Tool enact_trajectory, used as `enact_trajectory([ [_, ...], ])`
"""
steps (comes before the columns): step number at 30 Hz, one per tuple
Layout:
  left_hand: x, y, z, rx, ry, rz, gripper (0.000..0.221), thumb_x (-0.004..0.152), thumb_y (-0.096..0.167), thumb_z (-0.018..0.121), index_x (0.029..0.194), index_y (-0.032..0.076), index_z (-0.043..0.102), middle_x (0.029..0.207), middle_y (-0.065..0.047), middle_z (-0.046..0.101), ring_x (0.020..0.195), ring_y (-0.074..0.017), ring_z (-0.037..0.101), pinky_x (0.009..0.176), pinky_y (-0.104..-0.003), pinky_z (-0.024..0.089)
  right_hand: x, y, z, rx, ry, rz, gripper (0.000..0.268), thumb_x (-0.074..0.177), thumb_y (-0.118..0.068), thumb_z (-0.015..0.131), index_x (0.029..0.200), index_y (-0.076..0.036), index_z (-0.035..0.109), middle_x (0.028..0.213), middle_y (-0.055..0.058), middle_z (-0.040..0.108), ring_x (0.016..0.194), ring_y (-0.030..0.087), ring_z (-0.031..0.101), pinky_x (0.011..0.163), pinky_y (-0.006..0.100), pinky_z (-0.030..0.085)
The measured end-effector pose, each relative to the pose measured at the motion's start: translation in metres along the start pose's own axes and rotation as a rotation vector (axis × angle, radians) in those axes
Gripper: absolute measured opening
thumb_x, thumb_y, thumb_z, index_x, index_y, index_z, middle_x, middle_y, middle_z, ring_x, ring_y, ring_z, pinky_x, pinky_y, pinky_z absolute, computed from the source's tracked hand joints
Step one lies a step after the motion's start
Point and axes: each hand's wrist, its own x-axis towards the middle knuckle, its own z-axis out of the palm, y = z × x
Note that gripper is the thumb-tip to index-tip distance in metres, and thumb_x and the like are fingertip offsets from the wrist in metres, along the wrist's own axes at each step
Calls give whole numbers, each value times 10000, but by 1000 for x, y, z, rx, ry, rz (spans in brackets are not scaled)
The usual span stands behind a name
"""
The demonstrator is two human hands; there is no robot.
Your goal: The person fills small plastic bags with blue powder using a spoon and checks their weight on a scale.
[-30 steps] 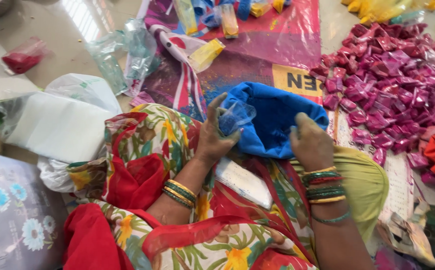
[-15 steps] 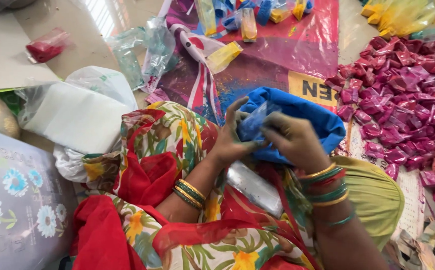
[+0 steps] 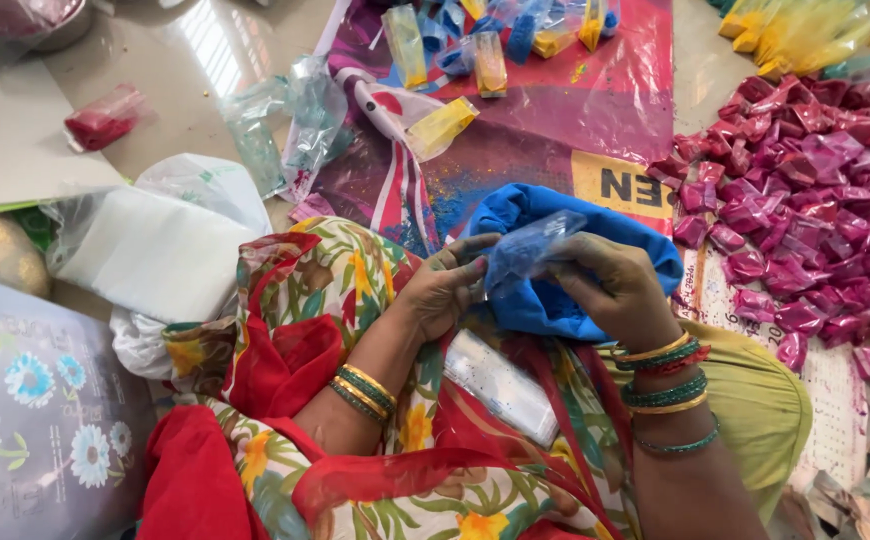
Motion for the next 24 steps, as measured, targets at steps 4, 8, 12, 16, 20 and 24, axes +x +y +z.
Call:
enact_trajectory([
  [4,14,-24,-40,42,-12,-112,294,949,175,733,1192,23,669,1023,-80,727,884,-186,713,825,-367,620,-7,3,-8,-177,0,-102,183,919,36,678,1093,-16,695,965,84,729,883,160,723,785,287,572],
  [8,18,-34,-66,69,-54,-110,248,1021,153,778,1166,-12,661,955,-84,676,824,-192,688,790,-343,607,-14,6,-13,-215,32,-116,201,896,24,707,1090,-29,697,970,91,727,873,173,728,763,288,571],
  [12,-5,-10,-4,156,53,-141,280,806,57,745,1078,30,690,989,-58,751,864,-158,746,824,-304,632,-17,10,-14,-177,65,-100,202,909,31,697,1100,-34,710,961,89,734,854,184,741,746,292,573],
  [16,7,-27,-41,277,54,-33,182,869,8,777,1017,17,672,903,-94,742,748,-186,704,698,-307,585,-23,26,-24,-264,79,-214,226,872,56,691,1077,-37,703,1017,107,736,917,231,743,792,305,583],
  [20,11,-32,-38,371,80,44,157,885,-13,769,1011,1,676,893,-80,745,777,-173,711,724,-297,591,-26,31,-37,-285,66,-177,206,872,55,711,1050,-47,721,1002,91,743,920,232,756,803,300,595],
  [24,4,-23,-17,391,63,10,180,871,-3,761,1038,3,696,915,-95,753,809,-178,734,739,-297,607,-17,14,-27,-214,28,-103,176,876,58,706,1029,-28,712,1027,91,739,898,232,748,794,308,585],
])
